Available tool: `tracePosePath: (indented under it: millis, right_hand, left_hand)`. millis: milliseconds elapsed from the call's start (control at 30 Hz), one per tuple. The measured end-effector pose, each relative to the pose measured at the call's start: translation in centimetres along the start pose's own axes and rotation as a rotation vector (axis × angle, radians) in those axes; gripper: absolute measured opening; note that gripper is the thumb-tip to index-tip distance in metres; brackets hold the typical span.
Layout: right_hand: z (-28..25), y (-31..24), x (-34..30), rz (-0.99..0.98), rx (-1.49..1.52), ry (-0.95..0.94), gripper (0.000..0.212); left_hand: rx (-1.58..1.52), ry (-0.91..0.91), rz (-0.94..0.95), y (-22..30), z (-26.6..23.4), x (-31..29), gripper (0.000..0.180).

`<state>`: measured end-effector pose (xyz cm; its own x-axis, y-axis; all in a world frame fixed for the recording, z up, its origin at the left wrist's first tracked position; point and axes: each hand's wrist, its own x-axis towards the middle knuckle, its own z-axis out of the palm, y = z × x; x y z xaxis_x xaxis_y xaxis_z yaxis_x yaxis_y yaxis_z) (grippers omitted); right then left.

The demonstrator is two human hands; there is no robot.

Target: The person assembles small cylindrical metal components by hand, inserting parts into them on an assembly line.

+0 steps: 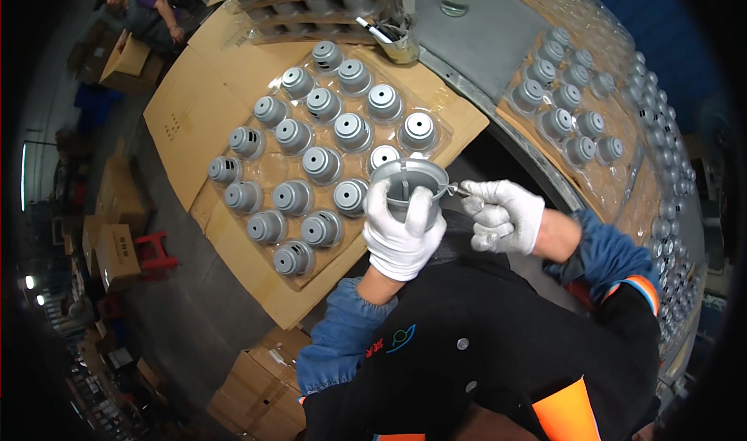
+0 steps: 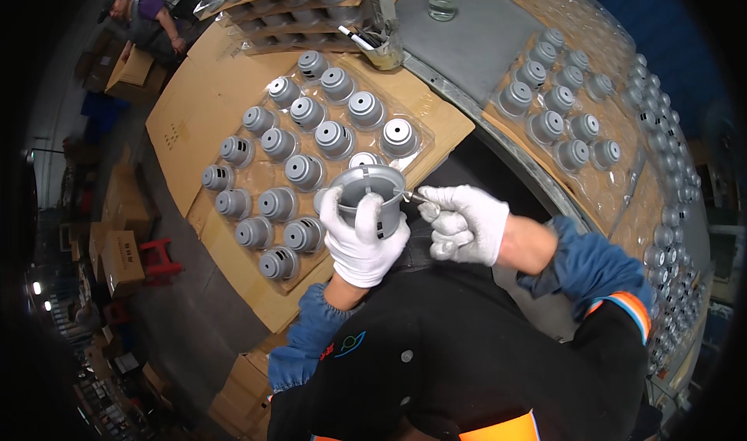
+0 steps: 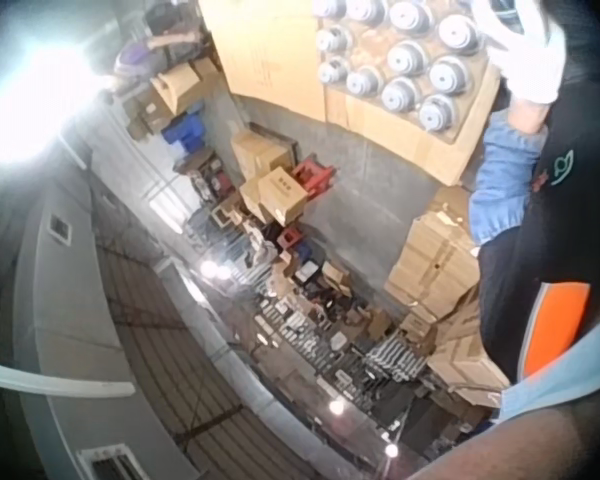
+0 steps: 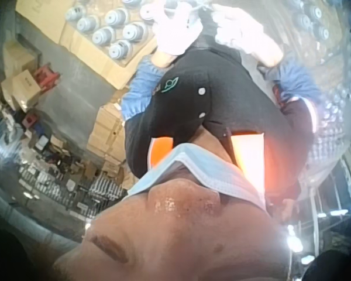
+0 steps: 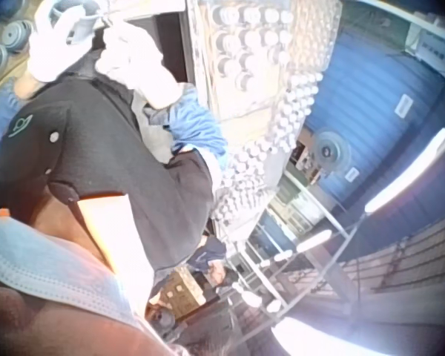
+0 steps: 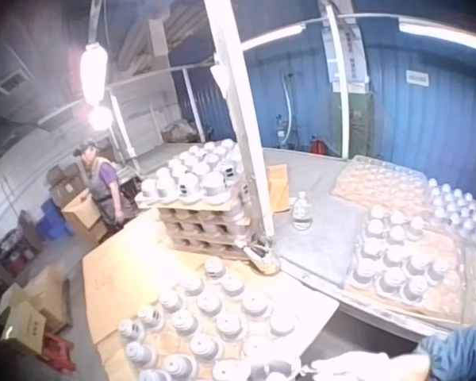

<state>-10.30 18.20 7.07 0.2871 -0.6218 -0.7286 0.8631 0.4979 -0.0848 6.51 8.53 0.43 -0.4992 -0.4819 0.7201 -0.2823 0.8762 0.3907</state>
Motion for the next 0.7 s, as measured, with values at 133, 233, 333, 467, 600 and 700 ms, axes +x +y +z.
tracePosePath:
  millis: [133, 233, 333, 467, 600, 700]
  right_hand:
    - [-0.9, 2.2, 1.4, -0.162, 0.281, -0.331, 0.037]
    - [0.0, 1.1, 1.1, -0.879, -0.383, 0.264, 0.03]
    - [1.1, 0.0, 2.1, -1.442, -1.175, 0.704, 0.024]
    - [1.5, -0.2, 4.9, -1.703, -1.62, 0.801, 0.019]
    - [-6.4, -4.3, 5.7, -1.368, -1.895, 1.164, 0.017]
    - [-6.6, -3.6, 3.9, -1.304, -1.534, 0.927, 0.019]
  left_hand:
    - [-0.252, -0.215, -0.316, 0.5, -0.5, 1.1, 0.076]
    - [-0.435, -0.324, -0.459, 0.8, -0.3, 1.0, 0.085]
    - [-0.447, -0.409, -0.456, 1.9, 0.2, 1.2, 0.086]
    - [-0.489, -0.377, -0.357, 2.8, 0.8, 0.9, 0.09]
    - [-0.867, -0.348, -0.686, 1.1, -0.9, 0.7, 0.098]
    - [-0.914, -0.358, -0.697, 1.4, -1.9, 1.7, 0.09]
